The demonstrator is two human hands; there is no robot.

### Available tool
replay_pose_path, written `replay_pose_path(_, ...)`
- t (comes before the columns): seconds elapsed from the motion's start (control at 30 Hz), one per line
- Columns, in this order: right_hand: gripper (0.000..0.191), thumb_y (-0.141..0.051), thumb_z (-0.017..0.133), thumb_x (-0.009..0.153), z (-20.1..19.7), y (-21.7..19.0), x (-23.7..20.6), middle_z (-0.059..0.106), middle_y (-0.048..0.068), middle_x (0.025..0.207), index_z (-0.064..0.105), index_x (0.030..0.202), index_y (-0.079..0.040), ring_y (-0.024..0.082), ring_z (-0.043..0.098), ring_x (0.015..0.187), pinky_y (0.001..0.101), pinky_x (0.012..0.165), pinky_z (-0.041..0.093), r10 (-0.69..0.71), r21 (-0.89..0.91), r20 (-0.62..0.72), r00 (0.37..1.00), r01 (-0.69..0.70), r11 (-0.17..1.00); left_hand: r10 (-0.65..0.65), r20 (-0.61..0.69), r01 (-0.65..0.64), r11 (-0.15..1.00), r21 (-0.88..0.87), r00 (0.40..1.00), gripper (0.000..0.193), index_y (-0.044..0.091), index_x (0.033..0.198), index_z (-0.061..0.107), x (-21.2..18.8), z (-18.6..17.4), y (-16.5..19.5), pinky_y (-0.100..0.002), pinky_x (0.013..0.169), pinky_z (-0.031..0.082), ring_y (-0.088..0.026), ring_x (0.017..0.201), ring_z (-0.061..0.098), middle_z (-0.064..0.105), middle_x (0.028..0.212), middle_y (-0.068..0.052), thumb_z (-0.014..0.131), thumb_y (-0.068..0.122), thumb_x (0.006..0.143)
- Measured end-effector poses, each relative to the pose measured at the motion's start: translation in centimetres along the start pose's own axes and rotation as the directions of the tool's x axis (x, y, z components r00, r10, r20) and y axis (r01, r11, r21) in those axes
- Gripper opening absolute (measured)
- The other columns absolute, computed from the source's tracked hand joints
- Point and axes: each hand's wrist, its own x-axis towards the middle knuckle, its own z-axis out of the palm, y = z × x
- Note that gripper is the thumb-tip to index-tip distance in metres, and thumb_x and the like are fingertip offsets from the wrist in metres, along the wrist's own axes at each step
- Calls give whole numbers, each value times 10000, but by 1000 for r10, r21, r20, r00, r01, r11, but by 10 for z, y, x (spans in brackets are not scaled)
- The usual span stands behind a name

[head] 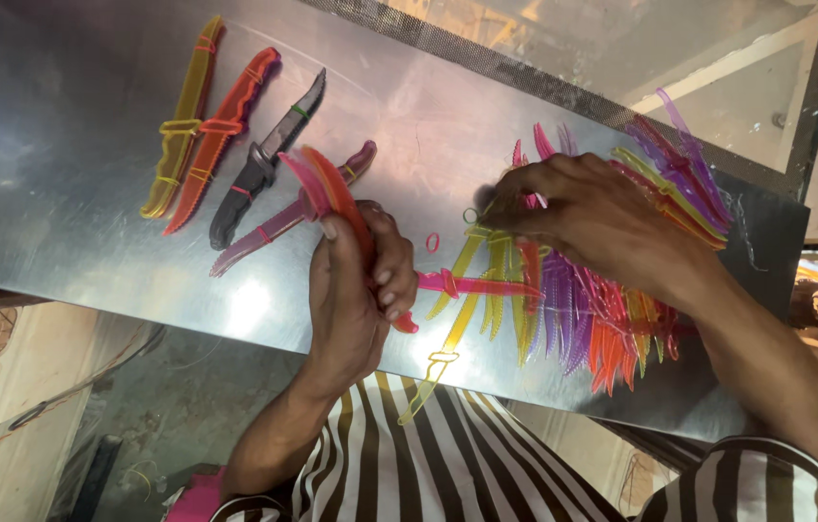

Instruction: The person gathers colorful plastic knife-shaped objects and secures them with rubber bands. They then open a small box and place the bundled items inside.

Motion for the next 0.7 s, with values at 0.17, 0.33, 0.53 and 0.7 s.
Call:
replay_pose_path(0.17, 496, -80, 780, 691, 8, 13, -7, 638, -67, 1359, 769, 1134, -304, 189, 535, 1270, 431, 1069, 411, 44, 63, 43, 998, -47, 997, -76, 22, 76, 997, -8, 997, 481, 94, 1065, 485, 0, 1, 1, -239, 513, 317, -71, 590, 354, 381, 742, 14, 406, 568, 1092)
replay_pose_path(0.33, 280, -173, 780, 778, -6, 38, -17, 650, -46, 1341, 788, 1042, -266, 227, 547, 1286, 432, 1101, 404, 38, 46, -86, 996, -34, 998, -109, 5, 109, 994, 6, 994, 479, 92, 1059, 483, 4, 4, -2, -241, 509, 324, -72, 585, 363, 399, 747, 7, 400, 562, 1087)
replay_pose_path(0.53, 161, -202, 814, 904, -38, 44, -56, 754, 14, 1093, 804, 1065, -188, 246, 648, 1098, 448, 998, 443, 334, 11, -202, 921, -339, 941, -85, -3, 85, 996, 0, 996, 470, 100, 1048, 466, 7, 8, -9, -270, 536, 383, -105, 634, 456, 453, 809, -25, 400, 565, 1081)
replay_pose_path(0.7, 230, -42, 770, 881, -14, 11, -71, 786, 82, 1069, 761, 1111, -58, 155, 766, 958, 304, 832, 625, 498, 780, -128, 858, -222, 584, -45, 24, 45, 999, -22, 999, 453, 102, 1058, 454, 15, 13, -22, -293, 578, 451, -149, 703, 564, 537, 884, -61, 412, 552, 1093)
